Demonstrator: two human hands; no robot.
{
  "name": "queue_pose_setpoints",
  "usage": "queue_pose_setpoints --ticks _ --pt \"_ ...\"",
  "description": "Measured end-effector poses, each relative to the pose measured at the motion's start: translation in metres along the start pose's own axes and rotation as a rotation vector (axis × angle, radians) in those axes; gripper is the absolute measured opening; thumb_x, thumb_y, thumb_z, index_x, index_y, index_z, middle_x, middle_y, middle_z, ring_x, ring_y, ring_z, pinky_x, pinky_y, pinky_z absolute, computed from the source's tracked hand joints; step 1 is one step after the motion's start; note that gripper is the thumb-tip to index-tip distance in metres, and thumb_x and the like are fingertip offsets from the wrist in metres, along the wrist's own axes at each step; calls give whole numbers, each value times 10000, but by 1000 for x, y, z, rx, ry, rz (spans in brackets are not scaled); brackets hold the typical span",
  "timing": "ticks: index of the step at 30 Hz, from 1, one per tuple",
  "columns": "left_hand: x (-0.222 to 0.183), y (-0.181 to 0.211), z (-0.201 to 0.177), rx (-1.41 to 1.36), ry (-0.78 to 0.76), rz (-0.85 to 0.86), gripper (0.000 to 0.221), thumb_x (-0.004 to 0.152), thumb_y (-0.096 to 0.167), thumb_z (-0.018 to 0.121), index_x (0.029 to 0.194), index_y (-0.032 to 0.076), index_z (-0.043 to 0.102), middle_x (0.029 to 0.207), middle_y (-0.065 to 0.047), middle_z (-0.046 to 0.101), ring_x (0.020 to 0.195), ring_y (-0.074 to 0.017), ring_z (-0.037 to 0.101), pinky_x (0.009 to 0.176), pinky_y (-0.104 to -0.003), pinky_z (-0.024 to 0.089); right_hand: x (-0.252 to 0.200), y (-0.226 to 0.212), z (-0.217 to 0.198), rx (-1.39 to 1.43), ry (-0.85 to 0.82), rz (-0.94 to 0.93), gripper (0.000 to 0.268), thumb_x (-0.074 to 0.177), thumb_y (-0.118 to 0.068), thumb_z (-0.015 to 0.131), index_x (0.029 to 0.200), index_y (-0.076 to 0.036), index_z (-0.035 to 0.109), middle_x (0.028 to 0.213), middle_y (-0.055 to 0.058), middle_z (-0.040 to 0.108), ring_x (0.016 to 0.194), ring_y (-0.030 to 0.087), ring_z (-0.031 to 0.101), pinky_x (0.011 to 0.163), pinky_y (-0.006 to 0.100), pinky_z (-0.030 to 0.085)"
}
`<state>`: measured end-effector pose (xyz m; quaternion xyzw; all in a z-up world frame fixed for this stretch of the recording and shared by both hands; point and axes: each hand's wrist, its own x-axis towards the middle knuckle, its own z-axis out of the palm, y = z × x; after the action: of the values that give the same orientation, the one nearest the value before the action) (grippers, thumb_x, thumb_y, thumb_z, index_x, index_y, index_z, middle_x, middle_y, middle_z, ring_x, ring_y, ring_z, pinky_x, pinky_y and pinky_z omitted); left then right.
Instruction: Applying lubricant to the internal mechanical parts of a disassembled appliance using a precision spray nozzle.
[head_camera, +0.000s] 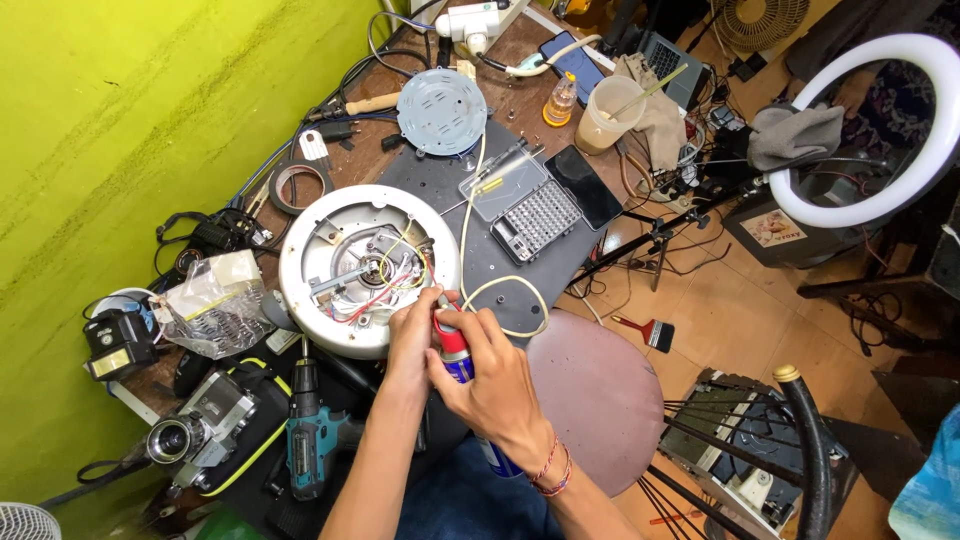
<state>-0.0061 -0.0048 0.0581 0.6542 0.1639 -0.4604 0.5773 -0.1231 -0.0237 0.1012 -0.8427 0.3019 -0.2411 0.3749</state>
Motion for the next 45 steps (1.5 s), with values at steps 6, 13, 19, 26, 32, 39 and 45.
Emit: queue_pose_setpoints --ticks 6,13,19,26,32,39,45 --pt "3 0 -2 59 -2 3 276 861 290 638 896 65 793 719 -62 640 556 -172 543 542 -278 440 -1 1 1 -11 17 -10 356 880 -239 709 1202 -120 616 968 65 588 764 240 639 597 365 523" --pt "20 -10 -7 -95 -44 45 298 885 276 633 890 3 752 803 -84 696 680 -188 612 657 -292 486 -11 17 16 5 78 -69 503 876 -247 751 1307 -93 545 1050 98 601 819 237 639 637 348 563" --pt "19 -7 -6 -153 -83 4 259 880 244 682 907 -9 730 715 -135 679 606 -213 609 613 -294 501 -15 23 16 -4 124 -80 541 863 -299 805 1297 -121 535 1004 74 580 727 217 625 548 345 567" --pt "24 -13 -3 -232 -78 -26 219 861 187 683 872 -29 721 681 -173 684 570 -223 635 570 -301 536 -22 42 30 27 228 -206 555 857 -194 843 1325 -81 567 1156 119 638 975 246 698 737 326 615" --pt "48 -31 -12 -261 -143 -12 246 881 213 698 927 -28 719 754 -135 668 653 -230 678 620 -335 578 -20 59 46 94 312 -252 523 832 -160 853 1303 -109 630 1114 130 641 934 297 716 792 365 609" --pt "26 -13 -21 -39 -246 135 420 991 325 573 1116 -58 693 884 -198 719 743 -273 753 708 -401 646 -16 67 47 146 405 -240 512 821 -120 818 1297 -94 631 1049 145 662 858 353 736 752 418 594" --pt "17 -9 -24 273 -143 715 324 825 7 664 1140 35 732 892 -237 752 690 -299 777 595 -357 662 -4 64 46 106 427 -243 550 766 -101 868 1270 -94 650 1033 130 665 865 349 740 770 414 586"
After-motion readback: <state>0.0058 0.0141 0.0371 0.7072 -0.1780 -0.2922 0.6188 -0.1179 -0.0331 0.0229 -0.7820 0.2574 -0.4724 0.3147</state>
